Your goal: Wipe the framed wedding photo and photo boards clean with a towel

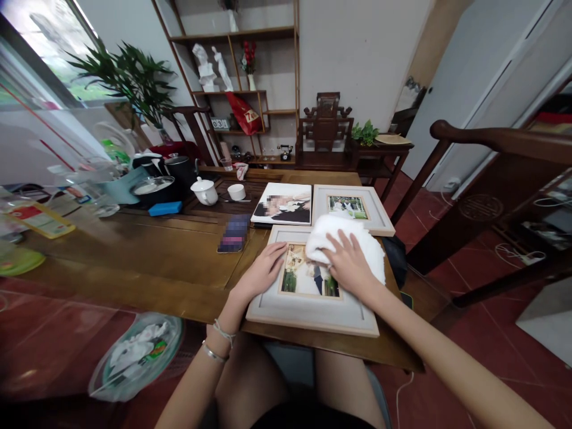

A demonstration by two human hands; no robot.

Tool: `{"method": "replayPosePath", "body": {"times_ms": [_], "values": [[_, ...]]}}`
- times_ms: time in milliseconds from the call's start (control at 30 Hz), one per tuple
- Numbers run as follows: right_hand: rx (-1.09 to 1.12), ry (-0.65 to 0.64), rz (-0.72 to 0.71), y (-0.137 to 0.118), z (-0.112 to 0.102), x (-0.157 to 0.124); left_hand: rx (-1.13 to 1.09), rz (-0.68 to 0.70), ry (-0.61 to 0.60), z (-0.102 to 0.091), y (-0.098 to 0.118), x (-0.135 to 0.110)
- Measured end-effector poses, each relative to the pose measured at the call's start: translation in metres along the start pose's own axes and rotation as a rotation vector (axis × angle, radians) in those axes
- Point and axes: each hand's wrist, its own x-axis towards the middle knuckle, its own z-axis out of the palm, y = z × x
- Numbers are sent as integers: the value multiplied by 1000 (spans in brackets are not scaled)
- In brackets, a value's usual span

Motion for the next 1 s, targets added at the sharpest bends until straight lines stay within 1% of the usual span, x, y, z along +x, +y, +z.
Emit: {"method": "replayPosePath", "body": {"times_ms": [67,133,200,267,333,433,500,567,700,833,933,1000], "values": [[27,-66,-49,-21,-8,-7,-2,-1,2,0,0,0],[87,-129,-87,-48,-18,-18,-2,-4,6,1,0,1],[165,-159,-139,-77,-29,-29,-8,-7,7,0,1,1],[228,-142,-196,-102,-34,-38,-25,-14,2,-2,2,1],[257,-88,-238,-122,-34,-43,-47,-24,-16,-5,4,0],[245,-2,-255,-135,-29,-49,-63,-29,-36,-9,6,-2],[221,3,-244,-132,-27,-52,-53,-20,-26,-8,6,-2],[195,-33,-226,-120,-28,-57,-35,-6,-5,-5,4,-1],[142,-133,-190,-87,-39,-70,-16,7,18,0,0,0],[143,-208,-160,-50,-48,-83,-19,20,19,0,-1,-1],[145,-211,-169,-20,-44,-80,-10,16,13,0,-1,-1],[128,-179,-168,-1,-35,-67,-6,11,14,0,-2,-1]]}}
